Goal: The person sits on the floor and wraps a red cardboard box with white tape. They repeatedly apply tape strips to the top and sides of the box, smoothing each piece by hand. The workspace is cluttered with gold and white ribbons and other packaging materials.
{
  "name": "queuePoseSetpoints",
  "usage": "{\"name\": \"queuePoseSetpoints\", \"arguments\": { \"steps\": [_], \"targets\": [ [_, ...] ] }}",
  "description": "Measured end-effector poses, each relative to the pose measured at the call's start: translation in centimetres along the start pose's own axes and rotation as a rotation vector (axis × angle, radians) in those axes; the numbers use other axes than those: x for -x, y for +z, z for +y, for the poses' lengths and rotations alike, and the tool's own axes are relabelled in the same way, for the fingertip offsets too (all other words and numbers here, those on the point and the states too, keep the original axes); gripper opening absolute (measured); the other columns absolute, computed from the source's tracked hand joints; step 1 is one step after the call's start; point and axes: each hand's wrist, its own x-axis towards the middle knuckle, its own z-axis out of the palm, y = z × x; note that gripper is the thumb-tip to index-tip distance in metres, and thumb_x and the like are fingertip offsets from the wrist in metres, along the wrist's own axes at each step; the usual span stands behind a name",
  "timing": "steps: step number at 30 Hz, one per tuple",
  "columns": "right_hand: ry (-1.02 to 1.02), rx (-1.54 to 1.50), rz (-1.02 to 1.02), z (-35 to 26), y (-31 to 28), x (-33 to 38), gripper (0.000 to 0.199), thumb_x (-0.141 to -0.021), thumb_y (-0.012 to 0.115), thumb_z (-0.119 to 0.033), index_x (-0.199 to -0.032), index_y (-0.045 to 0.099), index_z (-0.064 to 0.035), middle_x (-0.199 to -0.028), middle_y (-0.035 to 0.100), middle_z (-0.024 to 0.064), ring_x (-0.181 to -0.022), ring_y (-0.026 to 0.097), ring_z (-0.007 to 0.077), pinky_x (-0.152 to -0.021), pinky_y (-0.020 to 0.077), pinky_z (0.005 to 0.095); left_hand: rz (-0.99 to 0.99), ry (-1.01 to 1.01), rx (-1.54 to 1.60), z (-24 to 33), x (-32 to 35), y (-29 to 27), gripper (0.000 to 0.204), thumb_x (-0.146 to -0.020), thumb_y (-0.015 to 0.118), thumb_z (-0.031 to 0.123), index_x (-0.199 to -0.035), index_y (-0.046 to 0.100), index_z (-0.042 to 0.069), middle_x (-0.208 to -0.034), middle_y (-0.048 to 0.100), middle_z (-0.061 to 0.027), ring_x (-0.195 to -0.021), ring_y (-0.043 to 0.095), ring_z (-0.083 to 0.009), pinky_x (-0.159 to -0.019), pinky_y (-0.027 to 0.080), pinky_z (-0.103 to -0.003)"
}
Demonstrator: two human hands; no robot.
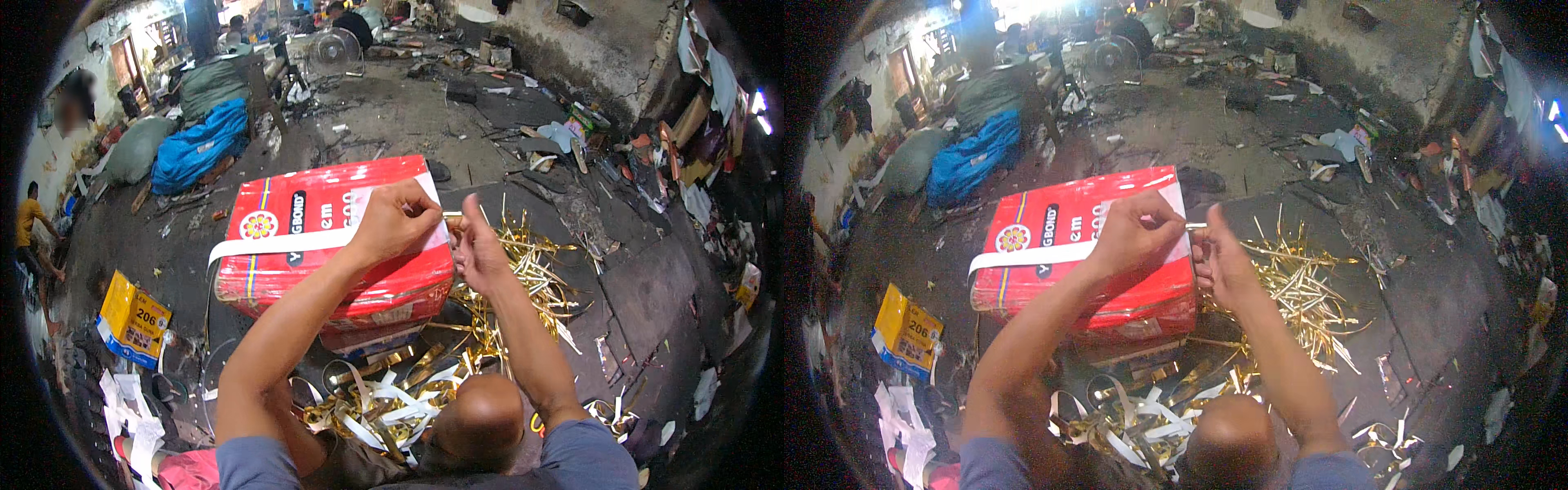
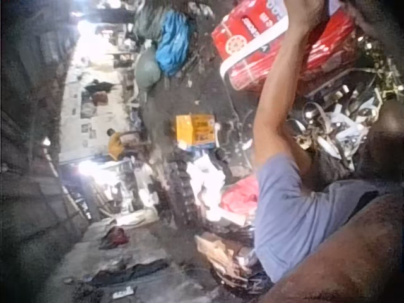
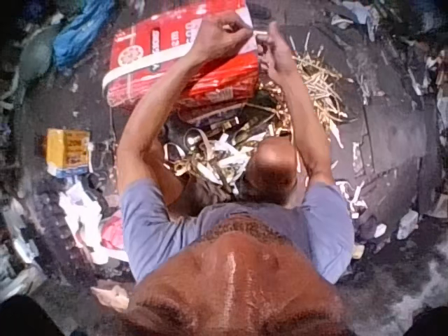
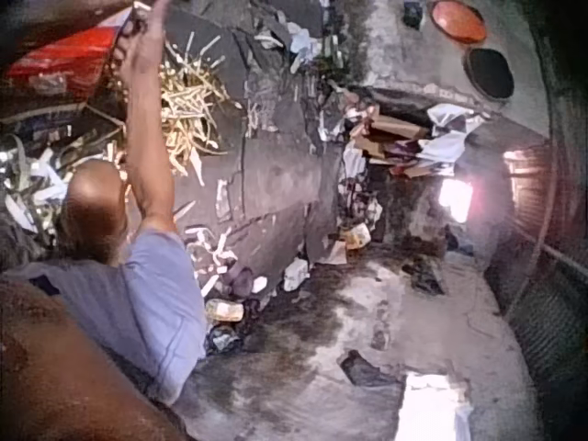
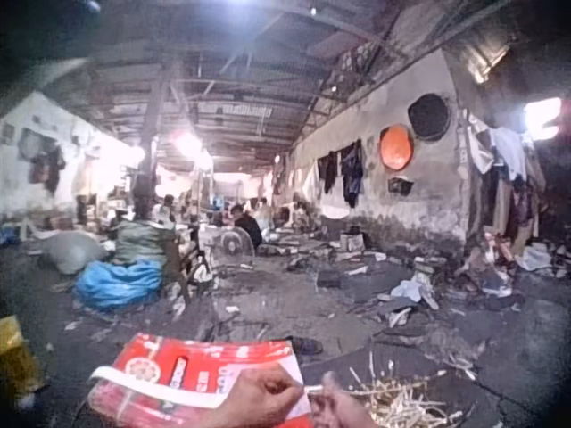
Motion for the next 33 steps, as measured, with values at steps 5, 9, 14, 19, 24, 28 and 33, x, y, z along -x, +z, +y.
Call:
{"name": "queuePoseSetpoints", "arguments": {
  "steps": [5, 9, 14, 19, 24, 28, 33],
  "targets": [
    [-0.289, 0.838, 0.173, -4.9, 0.4, -3.3, 0.059, -0.104, 0.050, -0.062, -0.086, 0.062, -0.0064, -0.071, 0.062, 0.0072, -0.060, 0.061, 0.0190, -0.052, 0.0465, 0.0350, -0.013, -0.014, 0.027, 0.6, -0.2, 0.4, 0.009, -0.087, 0.073, 0.005, -0.082, 0.073, -0.002, -0.082, 0.067, -0.0061, -0.073, 0.063, -0.0102, -0.061, 0.050, -0.029],
    [-0.638, 1.254, 0.289, -2.8, 1.0, -5.9, 0.047, -0.103, 0.056, -0.039, -0.090, 0.067, 0.0050, -0.090, 0.070, 0.0279, -0.090, 0.068, 0.0457, -0.078, 0.0518, 0.0520, 0.015, -0.001, 0.000, 0.5, 0.2, 0.2, 0.009, -0.087, 0.072, 0.004, -0.082, 0.072, -0.003, -0.082, 0.069, -0.0062, -0.073, 0.064, -0.0094, -0.062, 0.051, -0.027],
    [-0.616, 0.894, 0.262, 0.5, -0.9, -6.8, 0.033, -0.101, 0.056, -0.025, -0.089, 0.067, 0.0048, -0.086, 0.068, 0.0291, -0.084, 0.068, 0.0456, -0.075, 0.0507, 0.0501, 0.022, -0.037, 0.008, 0.4, 0.5, 0.0, 0.005, -0.086, 0.073, 0.001, -0.082, 0.073, -0.003, -0.083, 0.070, -0.0053, -0.075, 0.065, -0.0086, -0.065, 0.053, -0.026],
    [-0.655, 0.900, 0.260, 4.3, -3.0, -8.0, 0.036, -0.107, 0.054, -0.024, -0.094, 0.066, 0.0065, -0.077, 0.068, 0.0129, -0.074, 0.059, 0.0140, -0.070, 0.0497, 0.0385, -0.016, -0.035, -0.003, -0.1, 0.3, -0.4, 0.003, -0.087, 0.073, -0.001, -0.084, 0.073, -0.002, -0.085, 0.070, -0.0040, -0.074, 0.065, -0.0074, -0.064, 0.053, -0.025],
    [-0.555, 0.818, 0.271, 8.5, -5.6, -9.5, 0.038, -0.108, 0.052, -0.026, -0.092, 0.065, 0.0068, -0.077, 0.067, 0.0125, -0.074, 0.058, 0.0142, -0.069, 0.0490, 0.0379, -0.022, -0.081, 0.019, -0.1, 0.1, -0.2, 0.002, -0.087, 0.074, -0.002, -0.085, 0.073, -0.002, -0.085, 0.070, -0.0043, -0.072, 0.064, -0.0073, -0.060, 0.052, -0.024],
    [-0.541, 0.788, 0.280, 10.8, -7.2, -10.2, 0.040, -0.108, 0.052, -0.027, -0.089, 0.064, 0.0065, -0.076, 0.066, 0.0106, -0.072, 0.057, 0.0141, -0.067, 0.0478, 0.0380, -0.030, -0.028, -0.004, -0.3, -0.2, -0.2, 0.003, -0.087, 0.074, -0.003, -0.085, 0.073, -0.003, -0.085, 0.070, -0.0049, -0.069, 0.064, -0.0076, -0.057, 0.052, -0.024],
    [-0.571, 0.831, 0.348, 13.9, -9.0, -10.5, 0.042, -0.107, 0.054, -0.030, -0.087, 0.063, 0.0050, -0.073, 0.063, 0.0097, -0.069, 0.055, 0.0154, -0.066, 0.0466, 0.0383, -0.028, -0.038, 0.000, -0.3, -0.1, -0.3, 0.003, -0.087, 0.074, -0.004, -0.085, 0.073, -0.003, -0.087, 0.070, -0.0054, -0.071, 0.065, -0.0086, -0.058, 0.053, -0.024]
  ]
}}
